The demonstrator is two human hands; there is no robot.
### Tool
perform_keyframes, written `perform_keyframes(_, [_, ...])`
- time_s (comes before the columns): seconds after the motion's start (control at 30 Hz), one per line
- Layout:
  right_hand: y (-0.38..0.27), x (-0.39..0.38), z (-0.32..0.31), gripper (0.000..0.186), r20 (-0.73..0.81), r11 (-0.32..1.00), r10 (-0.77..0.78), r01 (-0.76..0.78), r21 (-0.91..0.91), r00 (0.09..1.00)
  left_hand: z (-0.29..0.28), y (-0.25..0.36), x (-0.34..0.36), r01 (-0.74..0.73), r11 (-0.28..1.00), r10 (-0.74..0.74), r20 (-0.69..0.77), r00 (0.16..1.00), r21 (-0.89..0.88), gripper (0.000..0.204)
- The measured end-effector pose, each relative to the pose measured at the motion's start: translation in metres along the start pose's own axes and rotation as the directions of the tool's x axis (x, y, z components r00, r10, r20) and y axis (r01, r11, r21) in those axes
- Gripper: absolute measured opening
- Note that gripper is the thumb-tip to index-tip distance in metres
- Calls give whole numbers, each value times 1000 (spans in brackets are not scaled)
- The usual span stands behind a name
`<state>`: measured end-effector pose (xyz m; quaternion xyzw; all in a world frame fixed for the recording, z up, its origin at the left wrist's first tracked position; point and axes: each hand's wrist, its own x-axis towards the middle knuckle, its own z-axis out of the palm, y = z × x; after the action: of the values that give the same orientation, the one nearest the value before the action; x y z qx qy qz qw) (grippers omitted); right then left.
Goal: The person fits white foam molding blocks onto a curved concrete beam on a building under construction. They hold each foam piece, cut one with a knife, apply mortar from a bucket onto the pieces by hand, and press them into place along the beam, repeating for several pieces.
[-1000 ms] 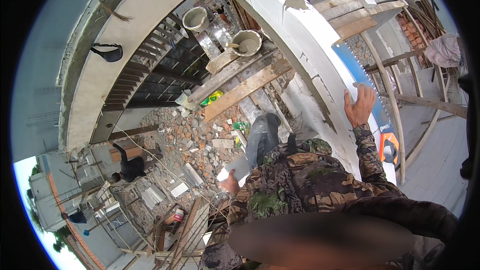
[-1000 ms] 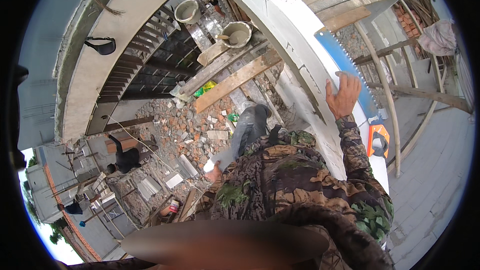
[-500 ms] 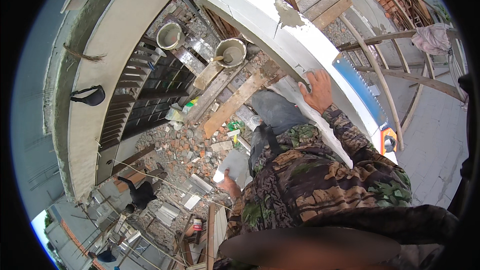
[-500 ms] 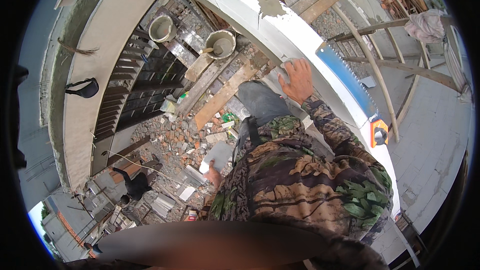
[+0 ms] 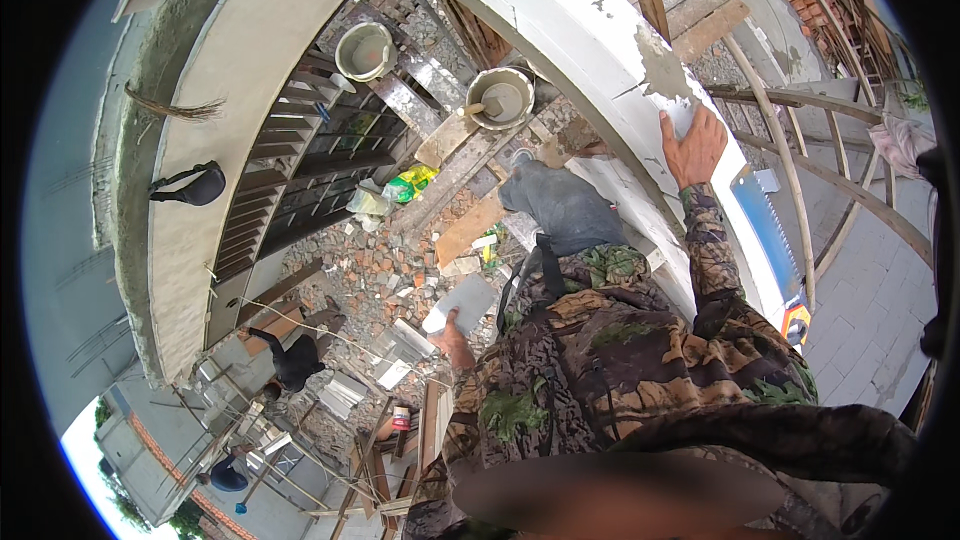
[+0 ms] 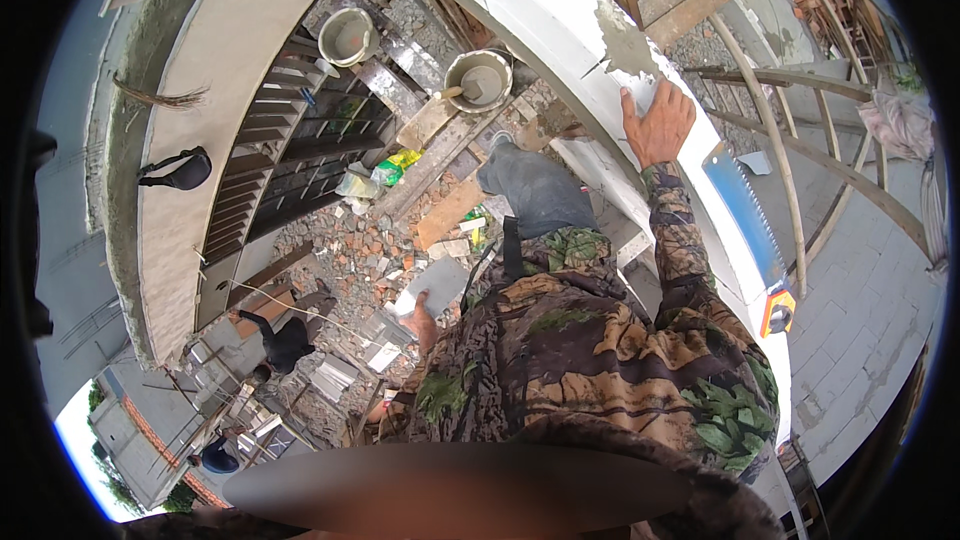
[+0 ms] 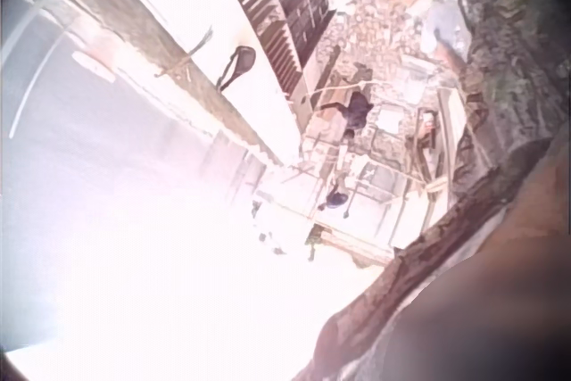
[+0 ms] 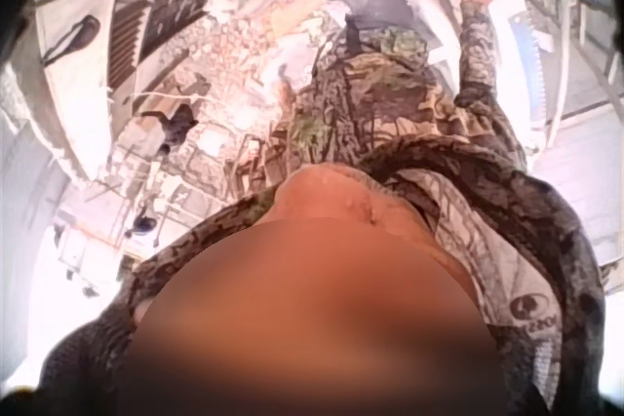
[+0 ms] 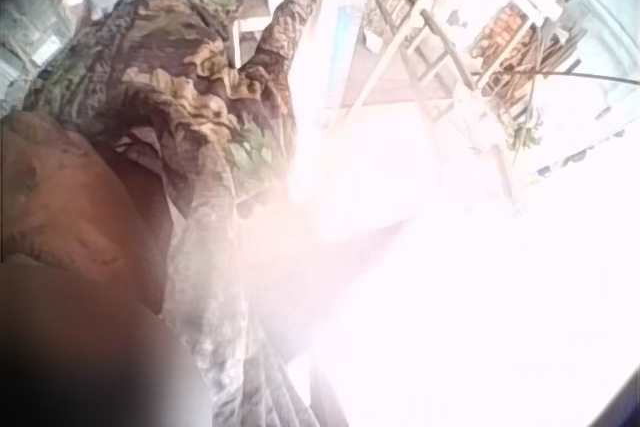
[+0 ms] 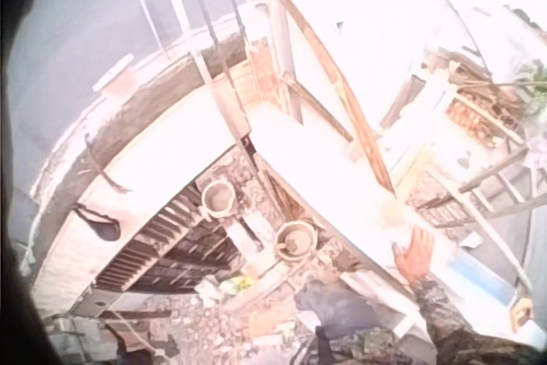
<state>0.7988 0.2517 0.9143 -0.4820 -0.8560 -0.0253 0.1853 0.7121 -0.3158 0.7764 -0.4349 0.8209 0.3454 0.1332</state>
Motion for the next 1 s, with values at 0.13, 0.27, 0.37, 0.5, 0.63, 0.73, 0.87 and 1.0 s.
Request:
perform_keyframes(0.13, [-5,0,10,62,14,993,53,-51,-103,999,13,58,23,-5,985,14,55,998,-170,101])
perform_keyframes(0.27, [-7,-1,14,58,39,987,120,-115,-108,992,26,128,33,-93,939,136,110,985,-330,90])
perform_keyframes(0.37, [-6,0,13,54,78,985,146,-138,-103,986,31,185,34,-76,914,146,147,978,-398,78])
perform_keyframes(0.5, [-5,5,5,48,90,986,150,-143,-82,985,37,258,29,98,814,185,416,890,-573,68])
perform_keyframes(0.63, [-23,21,-12,44,137,973,230,-225,-56,963,41,321,16,73,741,395,522,756,-667,64])
perform_keyframes(0.73, [-63,43,-29,38,-23,969,56,-49,242,998,48,368,5,95,692,467,545,696,-715,65])
perform_keyframes(0.87, [-145,86,-48,30,128,733,-111,-6,680,986,63,431,-22,192,620,595,615,517,-761,67])
perform_keyframes(1.0, [-225,131,-45,64,534,489,-265,-365,792,803,91,497,-52,259,667,639,715,284,-698,70])
